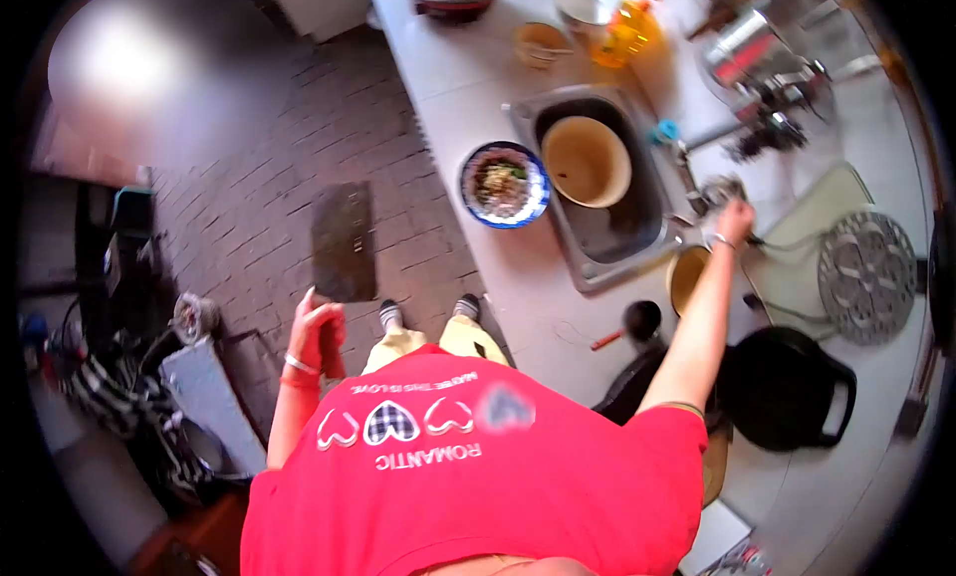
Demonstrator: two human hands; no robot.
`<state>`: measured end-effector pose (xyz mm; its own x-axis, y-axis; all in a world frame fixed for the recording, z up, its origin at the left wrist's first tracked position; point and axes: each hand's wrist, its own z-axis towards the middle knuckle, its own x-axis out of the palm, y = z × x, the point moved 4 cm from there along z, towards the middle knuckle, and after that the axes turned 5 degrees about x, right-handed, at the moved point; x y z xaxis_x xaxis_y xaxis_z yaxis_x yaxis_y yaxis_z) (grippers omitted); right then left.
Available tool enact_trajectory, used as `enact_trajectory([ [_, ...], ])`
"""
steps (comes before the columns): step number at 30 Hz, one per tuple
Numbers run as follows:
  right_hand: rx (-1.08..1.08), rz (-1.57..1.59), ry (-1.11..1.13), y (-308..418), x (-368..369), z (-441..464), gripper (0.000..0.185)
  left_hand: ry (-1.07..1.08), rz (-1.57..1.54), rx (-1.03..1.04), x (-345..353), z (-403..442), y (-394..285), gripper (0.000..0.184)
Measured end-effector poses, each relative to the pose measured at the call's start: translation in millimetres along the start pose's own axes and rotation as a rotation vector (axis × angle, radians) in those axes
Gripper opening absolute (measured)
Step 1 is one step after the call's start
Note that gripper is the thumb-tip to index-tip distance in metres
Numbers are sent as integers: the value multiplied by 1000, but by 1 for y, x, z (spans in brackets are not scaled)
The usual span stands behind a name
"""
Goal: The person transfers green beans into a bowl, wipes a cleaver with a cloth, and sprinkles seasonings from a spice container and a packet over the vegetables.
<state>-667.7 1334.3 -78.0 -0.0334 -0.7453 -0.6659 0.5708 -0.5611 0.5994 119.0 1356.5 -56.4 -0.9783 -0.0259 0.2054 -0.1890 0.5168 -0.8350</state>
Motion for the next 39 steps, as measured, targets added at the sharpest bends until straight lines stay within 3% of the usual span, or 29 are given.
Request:
enact_trajectory([
  [1, 18, 11, 63, -51, 16, 24, 29, 1, -32, -11, -1, 5, -1, 20],
  [2, 115, 199, -21, -2, -30, -6, 33, 4, -66, -21, 1, 8, -3, 21],
  [3, 66, 304, -94, 36, -62, -29, 33, 23, -86, -1, 8, 9, -13, 21],
  [6, 132, 884, 45, 166, -131, -114, 33, 62, -83, 25, 4, 22, -21, 22],
  [8, 164, 1034, 221, 251, -155, -177, 31, 81, -108, 35, -3, 32, -25, 20],
  [10, 96, 1125, 445, 290, -143, -224, 30, 116, -91, 73, -7, 40, -32, 19],
  [12, 161, 1111, 620, 360, -134, -285, 24, 154, -78, 100, -13, 42, -38, 18],
  [13, 97, 1180, 794, 390, -127, -309, 20, 171, -71, 118, -16, 42, -43, 18],
  [15, -232, 1013, 832, 427, -99, -353, 11, 205, -49, 146, -25, 38, -55, 18],
  [17, -169, 1032, 1156, 458, -69, -417, 9, 222, -33, 197, -36, 30, -68, 21],
  [19, -636, 909, 1104, 495, -62, -470, 19, 226, -75, 243, -49, 24, -79, 21],
  [20, -912, 775, 967, 506, -57, -495, 27, 234, -117, 260, -55, 20, -82, 21],
  [22, -1081, 639, 899, 521, -44, -526, 31, 225, -55, 294, -74, 16, -87, 23],
  [28, -1054, 678, 852, 575, 0, -546, 20, 239, -28, 321, -129, -7, -99, 21],
  [33, -871, 541, 803, 593, 71, -539, 14, 217, -86, 332, -156, -16, -82, 19],
  [34, -709, 592, 885, 578, 110, -535, 18, 204, -106, 339, -162, -17, -77, 19],
  [35, -111, 845, 1380, 546, 170, -540, 21, 180, -153, 363, -166, -19, -76, 18],
  [37, 593, 1212, 1790, 546, 167, -560, 26, 139, -257, 394, -174, -23, -87, 18],
  [38, 603, 1389, 1780, 558, 128, -563, 27, 115, -314, 406, -177, -25, -92, 17],
  [39, 637, 1223, 1768, 553, 129, -568, 29, 134, -337, 415, -180, -24, -96, 17],
])
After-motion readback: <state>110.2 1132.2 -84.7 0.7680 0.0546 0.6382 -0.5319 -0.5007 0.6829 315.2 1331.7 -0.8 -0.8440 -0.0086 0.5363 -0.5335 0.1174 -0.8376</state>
